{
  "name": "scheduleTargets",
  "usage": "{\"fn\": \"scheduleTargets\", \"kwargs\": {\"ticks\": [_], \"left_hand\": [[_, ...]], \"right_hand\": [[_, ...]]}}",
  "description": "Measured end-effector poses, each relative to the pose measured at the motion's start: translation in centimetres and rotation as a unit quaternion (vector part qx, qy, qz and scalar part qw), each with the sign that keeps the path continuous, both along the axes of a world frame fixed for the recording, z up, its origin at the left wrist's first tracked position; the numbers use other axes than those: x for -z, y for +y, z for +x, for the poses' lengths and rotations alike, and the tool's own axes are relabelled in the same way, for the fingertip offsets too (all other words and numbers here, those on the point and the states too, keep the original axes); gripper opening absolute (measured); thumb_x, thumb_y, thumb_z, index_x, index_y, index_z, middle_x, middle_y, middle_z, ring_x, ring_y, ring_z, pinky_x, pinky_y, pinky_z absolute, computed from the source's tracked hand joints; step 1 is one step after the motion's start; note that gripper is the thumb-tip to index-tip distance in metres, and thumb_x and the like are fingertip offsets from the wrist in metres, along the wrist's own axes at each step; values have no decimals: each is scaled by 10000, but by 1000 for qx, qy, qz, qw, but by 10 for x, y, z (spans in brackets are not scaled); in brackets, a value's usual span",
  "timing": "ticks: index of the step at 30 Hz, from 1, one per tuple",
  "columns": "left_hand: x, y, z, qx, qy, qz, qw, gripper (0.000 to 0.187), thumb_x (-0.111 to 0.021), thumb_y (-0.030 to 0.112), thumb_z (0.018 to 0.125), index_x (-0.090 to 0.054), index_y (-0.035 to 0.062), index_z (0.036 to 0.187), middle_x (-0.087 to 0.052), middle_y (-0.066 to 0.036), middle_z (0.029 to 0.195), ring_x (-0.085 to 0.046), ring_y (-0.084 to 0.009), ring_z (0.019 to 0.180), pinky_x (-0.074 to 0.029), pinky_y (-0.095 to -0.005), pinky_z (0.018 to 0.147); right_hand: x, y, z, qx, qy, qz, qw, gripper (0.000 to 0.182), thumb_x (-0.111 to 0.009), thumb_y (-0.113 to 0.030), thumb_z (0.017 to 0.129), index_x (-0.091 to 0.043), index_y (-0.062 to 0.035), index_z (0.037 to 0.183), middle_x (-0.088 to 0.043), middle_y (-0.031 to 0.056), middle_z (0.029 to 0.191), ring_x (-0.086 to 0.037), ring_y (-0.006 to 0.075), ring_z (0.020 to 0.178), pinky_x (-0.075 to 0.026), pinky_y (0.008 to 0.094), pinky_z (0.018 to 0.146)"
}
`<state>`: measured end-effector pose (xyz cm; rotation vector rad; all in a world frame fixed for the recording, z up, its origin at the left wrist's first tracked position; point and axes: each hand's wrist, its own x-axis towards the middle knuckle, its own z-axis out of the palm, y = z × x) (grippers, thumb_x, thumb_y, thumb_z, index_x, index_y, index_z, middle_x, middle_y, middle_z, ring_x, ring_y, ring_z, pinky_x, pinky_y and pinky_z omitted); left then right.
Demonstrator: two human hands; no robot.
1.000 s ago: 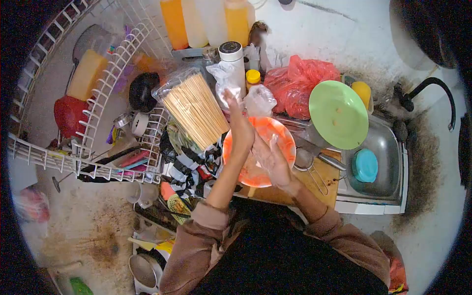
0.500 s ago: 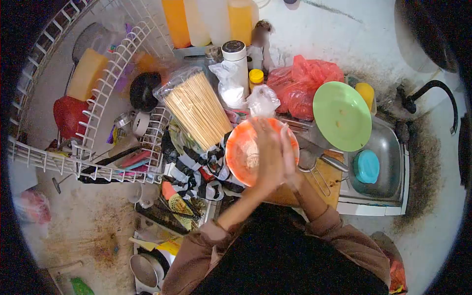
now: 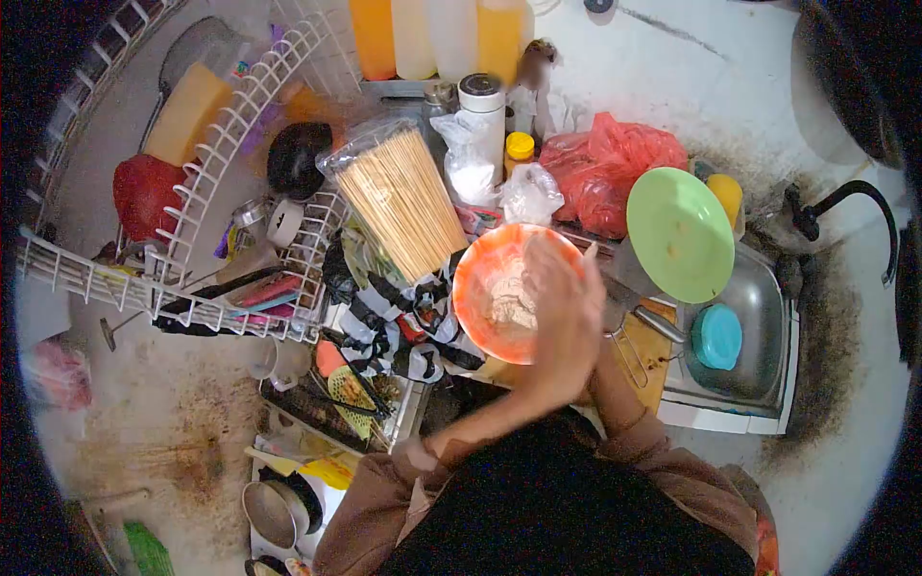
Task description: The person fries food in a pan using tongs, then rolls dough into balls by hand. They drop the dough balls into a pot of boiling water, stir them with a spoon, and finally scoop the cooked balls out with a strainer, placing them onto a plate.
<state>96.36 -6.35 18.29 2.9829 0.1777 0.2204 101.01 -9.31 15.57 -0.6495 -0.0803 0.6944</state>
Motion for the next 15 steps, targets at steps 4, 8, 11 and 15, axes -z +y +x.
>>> {"fn": "scheduleTargets", "kwargs": {"ticks": [4, 8, 11, 15], "left_hand": [[30, -6, -27, 139, -113, -444, 878, 572, -303, 234, 901, -87, -82, 1326, -93, -293, 1372, -48, -416, 1290, -67, -486, 1039], [25, 40, 10, 96, -103, -391, 910, 576, -289, 272, 908, -98, -71, 1330, -88, -255, 1392, -58, -377, 1302, -72, -482, 1040], [27, 33, 2, 55, -114, -393, 911, 549, -273, 273, 918, -135, -71, 1324, -106, -254, 1389, -69, -354, 1306, -77, -431, 1054], [33, 22, -38, 110, -52, -448, 886, 513, -272, 263, 928, -184, -55, 1321, -120, -227, 1398, -77, -316, 1314, -54, -382, 1060]], "right_hand": [[23, 0, 41, -8, -8, 55, 998, 769, -200, -615, 842, -213, -35, 1346, -160, 99, 1422, -122, 169, 1316, -100, 390, 1053], [4, 8, 14, 28, 10, 83, 996, 719, -259, -555, 866, -214, -16, 1340, -224, 87, 1401, -216, 185, 1285, -162, 360, 1044], [14, 4, 15, 20, -28, 53, 998, 719, -256, -554, 868, -189, -25, 1350, -215, 81, 1406, -198, 193, 1291, -146, 344, 1046], [26, 9, 40, 18, -55, 13, 998, 813, -203, -656, 816, -143, -63, 1369, -133, 64, 1433, -105, 168, 1319, -58, 343, 1050]]}}
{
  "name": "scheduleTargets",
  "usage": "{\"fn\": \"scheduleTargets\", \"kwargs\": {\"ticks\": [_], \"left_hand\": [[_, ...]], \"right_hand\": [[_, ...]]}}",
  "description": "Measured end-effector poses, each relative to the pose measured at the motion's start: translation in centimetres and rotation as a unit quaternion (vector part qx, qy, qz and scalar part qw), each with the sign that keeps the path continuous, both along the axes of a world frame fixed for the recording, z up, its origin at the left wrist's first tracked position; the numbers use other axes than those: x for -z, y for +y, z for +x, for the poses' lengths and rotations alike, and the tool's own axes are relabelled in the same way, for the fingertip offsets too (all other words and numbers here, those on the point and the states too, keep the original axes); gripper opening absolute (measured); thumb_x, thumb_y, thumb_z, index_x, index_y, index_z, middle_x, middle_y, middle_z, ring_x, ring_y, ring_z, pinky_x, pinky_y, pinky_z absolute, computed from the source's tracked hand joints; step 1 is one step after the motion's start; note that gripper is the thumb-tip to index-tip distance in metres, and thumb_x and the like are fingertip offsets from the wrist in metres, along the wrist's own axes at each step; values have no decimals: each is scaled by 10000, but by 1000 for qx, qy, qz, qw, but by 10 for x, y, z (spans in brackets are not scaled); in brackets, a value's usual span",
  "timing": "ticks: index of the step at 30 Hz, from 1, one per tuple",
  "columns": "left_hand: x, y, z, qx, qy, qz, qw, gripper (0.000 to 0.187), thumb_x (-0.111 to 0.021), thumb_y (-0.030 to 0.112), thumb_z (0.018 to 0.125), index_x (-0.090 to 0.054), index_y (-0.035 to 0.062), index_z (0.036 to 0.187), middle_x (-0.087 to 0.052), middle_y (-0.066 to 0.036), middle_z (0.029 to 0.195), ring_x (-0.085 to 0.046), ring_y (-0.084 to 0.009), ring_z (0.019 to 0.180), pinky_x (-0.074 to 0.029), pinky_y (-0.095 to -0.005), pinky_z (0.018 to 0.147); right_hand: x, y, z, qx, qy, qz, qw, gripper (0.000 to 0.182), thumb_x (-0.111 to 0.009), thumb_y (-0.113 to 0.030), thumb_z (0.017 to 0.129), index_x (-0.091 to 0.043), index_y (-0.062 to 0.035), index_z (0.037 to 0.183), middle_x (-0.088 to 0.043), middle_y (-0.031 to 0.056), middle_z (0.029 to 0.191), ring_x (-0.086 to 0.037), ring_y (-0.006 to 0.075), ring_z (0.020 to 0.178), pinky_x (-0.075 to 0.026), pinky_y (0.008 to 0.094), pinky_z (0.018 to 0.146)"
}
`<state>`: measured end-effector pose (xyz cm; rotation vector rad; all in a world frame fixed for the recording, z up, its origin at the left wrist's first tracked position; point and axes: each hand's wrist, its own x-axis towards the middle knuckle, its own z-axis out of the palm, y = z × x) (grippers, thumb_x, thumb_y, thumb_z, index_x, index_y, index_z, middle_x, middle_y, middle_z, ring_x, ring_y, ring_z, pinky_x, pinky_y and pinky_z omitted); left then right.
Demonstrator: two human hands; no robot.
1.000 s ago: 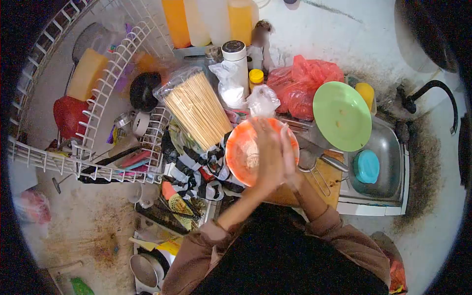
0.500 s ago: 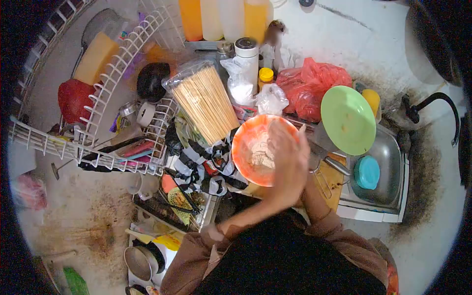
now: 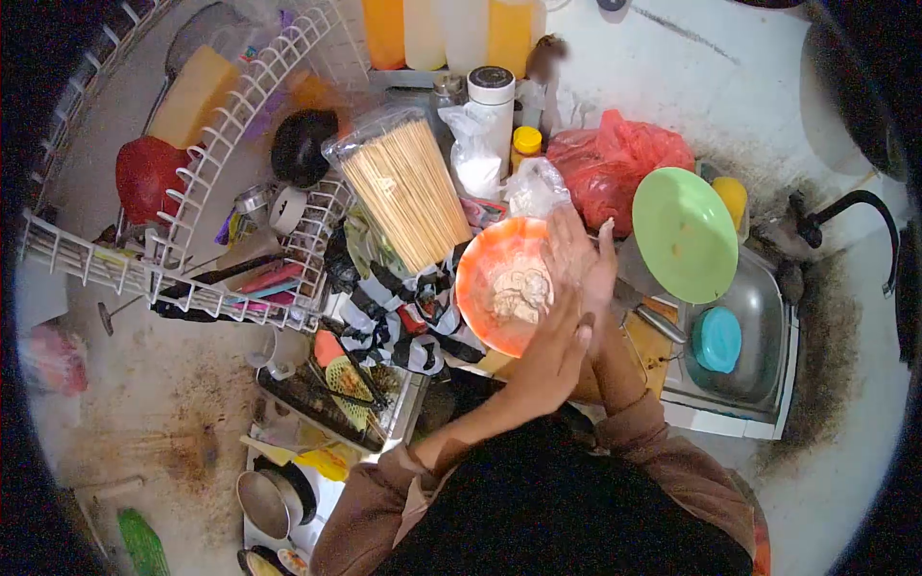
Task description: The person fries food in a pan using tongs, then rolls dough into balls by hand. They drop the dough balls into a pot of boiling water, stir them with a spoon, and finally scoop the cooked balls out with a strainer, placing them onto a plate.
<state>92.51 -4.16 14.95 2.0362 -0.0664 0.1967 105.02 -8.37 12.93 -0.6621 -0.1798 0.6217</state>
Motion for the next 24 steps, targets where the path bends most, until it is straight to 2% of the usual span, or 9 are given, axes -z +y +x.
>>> {"fn": "scheduleTargets", "kwargs": {"ticks": [3, 7, 12, 15, 16, 17, 20, 21, 24], "left_hand": [[-18, 4, -12, 20, 25, -70, 997, 495, -269, 268, 930, -218, -27, 1324, -182, -204, 1391, -130, -306, 1308, -25, -434, 1050], [-18, 8, -13, 33, 16, -21, 999, 508, -234, 287, 932, -201, -31, 1327, -179, -210, 1390, -122, -311, 1309, -7, -463, 1043], [-6, 11, 6, 13, 22, -22, 999, 555, -181, 317, 932, -58, -29, 1348, -143, -235, 1390, -114, -339, 1303, -6, -461, 1044], [-12, 25, 36, -68, 17, -1, 998, 580, -177, 331, 931, 27, -17, 1348, -79, -242, 1399, -81, -340, 1306, -5, -456, 1046], [-9, 23, 36, -59, 21, -16, 998, 580, -203, 323, 928, -11, -32, 1344, -80, -246, 1397, -66, -340, 1308, -4, -440, 1049], [-4, 19, 32, -50, 27, -31, 998, 580, -229, 316, 924, -49, -46, 1339, -81, -250, 1395, -50, -340, 1311, -4, -425, 1052], [-6, -4, -1, 11, -22, -53, 998, 572, -287, 284, 918, -102, -69, 1329, -76, -279, 1383, -26, -376, 1304, -42, -429, 1052], [-12, -3, -1, 4, -31, -54, 998, 570, -292, 282, 916, -113, -70, 1327, -80, -284, 1380, -29, -379, 1303, -50, -434, 1051], [-14, 4, 14, -34, -63, -12, 997, 565, -304, 267, 909, -125, -68, 1327, -81, -289, 1378, -28, -385, 1301, -54, -439, 1050]], "right_hand": [[-6, 0, 1, -25, -7, -7, 1000, 854, -193, -697, 785, -133, -83, 1374, -104, 23, 1443, -66, 153, 1326, -39, 338, 1047], [-10, 3, 3, 1, -15, 4, 1000, 868, -175, -709, 776, -133, -82, 1374, -104, 40, 1442, -55, 149, 1327, -34, 347, 1046], [-7, 5, -7, 33, -46, -9, 998, 799, -169, -640, 833, -177, -38, 1358, -187, 46, 1419, -153, 149, 1304, -131, 265, 1028], [-33, 6, -37, 47, -53, -43, 997, 755, -163, -592, 864, -202, -11, 1345, -240, 45, 1397, -204, 153, 1285, -172, 224, 1014], [-42, 8, -42, 53, -45, -56, 996, 742, -160, -577, 873, -210, -3, 1341, -257, 45, 1389, -219, 154, 1278, -183, 212, 1010], [-13, 3, -20, 26, -107, -24, 994, 774, -167, -610, 852, -170, -23, 1356, -199, 56, 1412, -175, 151, 1296, -127, 256, 1039], [-22, 2, 4, 65, -40, 20, 997, 859, -224, -671, 801, -144, -25, 1362, -83, 86, 1438, -90, 142, 1317, -100, 329, 1050], [-23, 2, 1, 48, -21, 23, 998, 836, -176, -665, 811, -91, -52, 1373, -57, 64, 1444, -64, 155, 1323, -12, 315, 1052], [-16, 3, -7, 37, -44, 10, 998, 818, -197, -650, 823, -143, -41, 1365, -131, 71, 1430, -137, 177, 1308, -80, 316, 1052]]}}
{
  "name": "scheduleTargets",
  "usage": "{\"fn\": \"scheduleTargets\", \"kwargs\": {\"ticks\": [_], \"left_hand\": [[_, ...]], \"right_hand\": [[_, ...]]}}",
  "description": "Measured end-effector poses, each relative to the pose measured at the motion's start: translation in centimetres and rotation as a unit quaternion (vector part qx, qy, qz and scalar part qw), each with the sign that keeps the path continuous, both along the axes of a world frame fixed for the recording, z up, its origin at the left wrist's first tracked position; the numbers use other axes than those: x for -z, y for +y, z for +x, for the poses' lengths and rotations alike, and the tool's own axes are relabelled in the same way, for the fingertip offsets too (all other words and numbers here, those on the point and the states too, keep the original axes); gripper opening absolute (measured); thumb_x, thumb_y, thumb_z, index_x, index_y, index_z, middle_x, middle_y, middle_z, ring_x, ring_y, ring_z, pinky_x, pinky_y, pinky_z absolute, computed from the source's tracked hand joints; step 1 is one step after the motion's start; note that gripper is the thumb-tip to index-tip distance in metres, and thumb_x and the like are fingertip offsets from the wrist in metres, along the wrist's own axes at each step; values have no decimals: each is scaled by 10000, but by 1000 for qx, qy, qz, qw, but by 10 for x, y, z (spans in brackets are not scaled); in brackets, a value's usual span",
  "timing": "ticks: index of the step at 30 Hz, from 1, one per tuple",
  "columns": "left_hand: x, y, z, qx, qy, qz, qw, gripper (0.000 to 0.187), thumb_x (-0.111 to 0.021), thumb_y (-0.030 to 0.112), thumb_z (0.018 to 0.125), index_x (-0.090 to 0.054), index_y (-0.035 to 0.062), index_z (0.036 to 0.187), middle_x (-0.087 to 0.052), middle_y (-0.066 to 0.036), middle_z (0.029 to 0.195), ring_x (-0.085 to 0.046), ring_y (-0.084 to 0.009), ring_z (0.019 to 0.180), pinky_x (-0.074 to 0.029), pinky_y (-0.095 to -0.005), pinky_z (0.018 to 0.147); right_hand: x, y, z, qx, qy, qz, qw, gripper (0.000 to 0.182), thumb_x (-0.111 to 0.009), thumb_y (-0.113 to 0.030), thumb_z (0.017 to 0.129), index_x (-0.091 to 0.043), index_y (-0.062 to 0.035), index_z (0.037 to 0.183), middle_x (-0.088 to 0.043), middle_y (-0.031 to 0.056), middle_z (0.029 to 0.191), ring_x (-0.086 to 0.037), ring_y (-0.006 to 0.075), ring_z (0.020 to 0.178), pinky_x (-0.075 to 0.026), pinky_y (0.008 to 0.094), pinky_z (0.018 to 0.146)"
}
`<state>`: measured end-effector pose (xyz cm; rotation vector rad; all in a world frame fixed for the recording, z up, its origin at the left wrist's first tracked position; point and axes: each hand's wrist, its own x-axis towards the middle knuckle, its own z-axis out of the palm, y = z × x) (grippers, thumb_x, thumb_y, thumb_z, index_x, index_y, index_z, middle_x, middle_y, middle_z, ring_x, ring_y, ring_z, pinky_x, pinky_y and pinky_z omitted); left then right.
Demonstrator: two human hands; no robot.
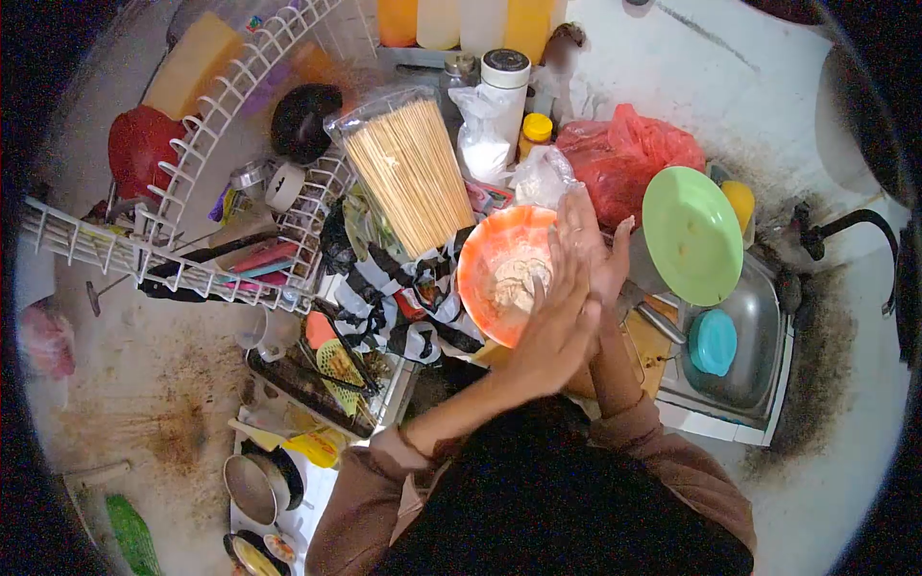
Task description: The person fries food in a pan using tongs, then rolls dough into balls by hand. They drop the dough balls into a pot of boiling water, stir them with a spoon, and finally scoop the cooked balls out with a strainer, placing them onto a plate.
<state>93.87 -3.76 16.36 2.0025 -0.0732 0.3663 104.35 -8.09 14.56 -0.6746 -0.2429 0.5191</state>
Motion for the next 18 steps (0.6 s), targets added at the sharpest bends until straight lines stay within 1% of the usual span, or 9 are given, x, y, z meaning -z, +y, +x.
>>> {"fn": "scheduleTargets", "kwargs": {"ticks": [1, 4, 5, 8, 9, 11, 14, 17, 18], "left_hand": [[-1, 8, 13, -20, -17, 26, 999, 564, -308, 261, 907, -125, -66, 1328, -80, -289, 1378, -27, -386, 1301, -53, -440, 1050], [7, 32, 42, -20, 4, 61, 998, 585, -230, 314, 924, -42, -49, 1342, -1, -228, 1410, 41, -342, 1312, 3, -428, 1052], [7, 23, 28, -27, 6, 1, 1000, 568, -251, 273, 919, -57, -57, 1338, -39, -250, 1400, -12, -357, 1310, -38, -418, 1059], [9, -6, -11, 31, -18, 21, 999, 567, -316, 247, 892, -141, -87, 1316, -83, -284, 1380, -57, -374, 1304, -61, -451, 1050], [5, -5, -11, 42, -7, 18, 999, 568, -312, 252, 894, -140, -88, 1316, -82, -283, 1381, -53, -373, 1304, -60, -451, 1050], [0, -3, -9, 64, 12, 9, 998, 571, -303, 263, 897, -139, -90, 1315, -79, -280, 1383, -47, -372, 1305, -58, -450, 1051], [0, 14, 28, -21, -65, 72, 995, 595, -302, 284, 897, -118, -95, 1316, -68, -285, 1381, -33, -375, 1305, -56, -448, 1052], [-2, 33, 50, -25, 33, -46, 998, 611, -287, 296, 899, -87, -102, 1316, -57, -292, 1379, -27, -381, 1302, -59, -443, 1054], [1, 28, 44, -29, 23, -21, 999, 596, -287, 270, 899, -77, -98, 1319, -52, -288, 1381, -25, -376, 1304, -47, -428, 1056]], "right_hand": [[-6, -4, -13, -5, 49, -26, 998, 792, -230, -633, 832, -199, -36, 1351, -199, 73, 1409, -220, 193, 1277, -161, 321, 1039], [-11, 8, -40, 14, 77, 29, 997, 763, -255, -614, 841, -249, -30, 1332, -255, 75, 1385, -290, 203, 1239, -229, 316, 1014], [-2, 2, -31, -22, 21, -7, 1000, 802, -236, -640, 826, -195, -34, 1351, -189, 80, 1413, -209, 193, 1282, -160, 325, 1037], [-12, 4, -7, 22, 16, -15, 1000, 850, -214, -673, 803, -131, -43, 1367, -100, 83, 1437, -103, 183, 1317, -70, 342, 1051], [-15, 1, 0, -2, 6, -10, 1000, 888, -194, -701, 779, -79, -51, 1374, -20, 75, 1447, -11, 163, 1329, 10, 357, 1050], [-1, 0, 2, -7, 20, 8, 1000, 852, -208, -672, 800, -106, -48, 1371, -62, 74, 1443, -55, 168, 1325, -24, 349, 1055], [-23, 3, -27, 3, 35, 30, 999, 787, -228, -620, 833, -149, -45, 1364, -135, 73, 1431, -122, 179, 1315, -81, 337, 1059], [-32, 0, -44, -12, 87, 82, 993, 727, -245, -569, 859, -184, -43, 1357, -198, 73, 1413, -181, 194, 1300, -129, 326, 1058], [-33, -1, -44, -26, 109, 104, 988, 709, -250, -553, 867, -194, -42, 1354, -217, 73, 1407, -199, 200, 1295, -143, 322, 1057]]}}
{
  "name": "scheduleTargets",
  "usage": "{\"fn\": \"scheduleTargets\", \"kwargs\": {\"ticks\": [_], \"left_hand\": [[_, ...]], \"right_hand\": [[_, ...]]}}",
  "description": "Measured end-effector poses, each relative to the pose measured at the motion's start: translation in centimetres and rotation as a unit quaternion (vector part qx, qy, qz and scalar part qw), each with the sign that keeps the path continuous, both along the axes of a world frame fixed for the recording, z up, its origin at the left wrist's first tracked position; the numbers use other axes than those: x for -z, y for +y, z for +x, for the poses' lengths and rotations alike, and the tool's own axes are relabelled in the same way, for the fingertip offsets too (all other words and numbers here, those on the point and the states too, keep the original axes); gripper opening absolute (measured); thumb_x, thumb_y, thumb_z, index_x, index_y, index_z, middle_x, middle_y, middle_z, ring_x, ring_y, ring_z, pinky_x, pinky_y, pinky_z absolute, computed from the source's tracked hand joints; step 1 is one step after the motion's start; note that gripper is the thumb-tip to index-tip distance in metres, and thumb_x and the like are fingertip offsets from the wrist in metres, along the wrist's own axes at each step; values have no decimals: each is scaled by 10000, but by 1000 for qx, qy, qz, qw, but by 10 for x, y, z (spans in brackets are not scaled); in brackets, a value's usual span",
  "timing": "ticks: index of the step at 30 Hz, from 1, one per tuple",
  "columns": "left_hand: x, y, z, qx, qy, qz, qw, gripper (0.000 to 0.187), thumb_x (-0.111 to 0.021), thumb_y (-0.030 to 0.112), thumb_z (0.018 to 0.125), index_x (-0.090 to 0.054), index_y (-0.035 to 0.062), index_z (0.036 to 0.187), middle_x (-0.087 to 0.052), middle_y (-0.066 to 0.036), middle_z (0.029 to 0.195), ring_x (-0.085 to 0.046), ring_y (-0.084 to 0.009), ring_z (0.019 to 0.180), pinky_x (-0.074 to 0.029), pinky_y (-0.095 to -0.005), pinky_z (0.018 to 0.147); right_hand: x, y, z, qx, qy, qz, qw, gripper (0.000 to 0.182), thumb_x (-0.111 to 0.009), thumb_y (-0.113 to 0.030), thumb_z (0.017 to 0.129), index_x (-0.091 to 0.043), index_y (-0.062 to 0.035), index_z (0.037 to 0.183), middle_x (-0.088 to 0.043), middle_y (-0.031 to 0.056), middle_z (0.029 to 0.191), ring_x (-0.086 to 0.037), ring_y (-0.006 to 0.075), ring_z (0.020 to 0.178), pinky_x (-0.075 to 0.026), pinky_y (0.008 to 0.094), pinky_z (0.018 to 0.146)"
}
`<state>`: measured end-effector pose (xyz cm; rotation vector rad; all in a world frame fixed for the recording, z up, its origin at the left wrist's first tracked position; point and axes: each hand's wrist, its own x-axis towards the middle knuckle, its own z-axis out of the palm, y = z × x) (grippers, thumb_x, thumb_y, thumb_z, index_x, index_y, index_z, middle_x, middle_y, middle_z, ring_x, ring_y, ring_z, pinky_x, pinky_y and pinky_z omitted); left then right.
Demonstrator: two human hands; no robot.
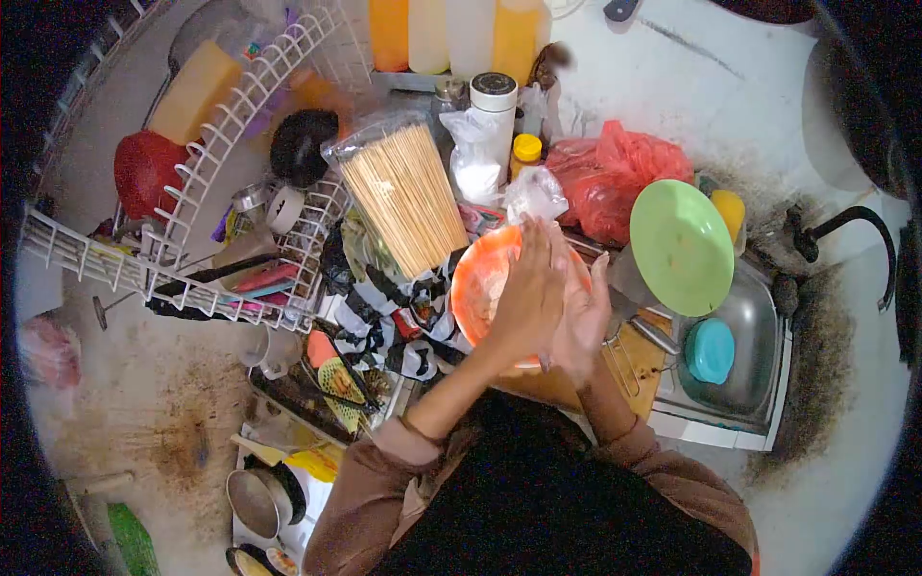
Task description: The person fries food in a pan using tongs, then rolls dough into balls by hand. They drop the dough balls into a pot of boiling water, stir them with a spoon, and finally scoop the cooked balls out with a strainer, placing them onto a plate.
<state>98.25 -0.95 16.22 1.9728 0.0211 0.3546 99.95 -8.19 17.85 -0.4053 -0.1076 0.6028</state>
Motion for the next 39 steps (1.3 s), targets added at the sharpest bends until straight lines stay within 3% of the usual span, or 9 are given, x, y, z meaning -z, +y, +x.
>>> {"fn": "scheduleTargets", "kwargs": {"ticks": [7, 14, 17, 20, 21, 25, 30, 34, 39], "left_hand": [[-3, -32, -46, 112, 30, 137, 984, 568, -230, 265, 914, -61, -90, 1324, -28, -279, 1388, -13, -371, 1307, -20, -407, 1058], [17, 20, 7, -14, 60, 42, 997, 523, -288, 200, 886, -151, -28, 1336, -104, -239, 1396, -68, -307, 1318, -76, -413, 1059], [23, 31, 12, -39, -23, 68, 997, 454, -300, 229, 902, -318, -23, 1279, -329, -210, 1317, -287, -306, 1248, -197, -377, 1036], [10, 57, 16, -22, 50, -204, 977, 388, -360, 250, 901, -490, -26, 1141, -535, -158, 1114, -500, -245, 1053, -330, -340, 958], [5, 57, 20, -66, 66, -416, 904, 310, -448, 298, 890, -589, 23, 897, -609, -69, 875, -578, -151, 819, -458, -275, 765], [35, 84, 3, 158, 71, -713, 679, 281, -413, 323, 902, -531, 92, 793, -528, -20, 680, -552, -156, 686, -486, -258, 622], [11, 60, 4, 170, 40, -787, 591, 498, -303, 464, 892, -472, 57, 1124, -495, -137, 1129, -477, -241, 1061, -401, -394, 885], [0, 54, 3, 178, 26, -785, 592, 691, -154, 566, 869, -208, 74, 1351, -225, -145, 1392, -203, -272, 1291, -189, -465, 1035], [6, 38, 9, 100, -28, -666, 738, 709, -176, 570, 857, -190, 69, 1358, -173, -112, 1417, -168, -245, 1305, -162, -446, 1036]], "right_hand": [[24, -9, 40, 37, -39, -91, 994, 800, -223, -631, 828, -146, -42, 1364, -148, 81, 1427, -129, 176, 1314, -77, 344, 1057], [-3, -13, -12, -74, -38, 0, 997, 775, -238, -598, 845, -171, -15, 1352, -158, 106, 1417, -160, 220, 1303, -102, 356, 1059], [5, -20, -4, -118, 40, 67, 990, 740, -237, -565, 861, -181, -8, 1345, -219, 126, 1387, -225, 231, 1277, -158, 351, 1047], [-3, -33, -2, -109, -60, -125, 984, 605, -381, -458, 862, -349, -8, 1265, -405, 146, 1255, -415, 231, 1142, -316, 347, 959], [-5, -39, -2, -100, -110, -214, 965, 544, -450, -411, 860, -428, -9, 1227, -477, 151, 1196, -485, 228, 1084, -375, 344, 919], [1, -50, 0, -56, -354, -498, 790, 212, -635, -105, 752, -619, 14, 926, -595, 90, 852, -557, 184, 919, -416, 323, 829], [4, -42, 6, 109, -549, -512, 651, 132, -668, -134, 720, -622, -10, 727, -593, 106, 911, -556, 227, 846, -448, 317, 763], [16, -25, -19, 105, -671, -445, 584, 349, -525, -249, 824, -518, 9, 1058, -448, 196, 1172, -422, 319, 1101, -335, 387, 926], [6, -3, -39, 30, -625, -547, 556, 596, -335, -324, 894, -147, 24, 1339, -112, 220, 1401, -97, 339, 1309, -85, 490, 1039]]}}
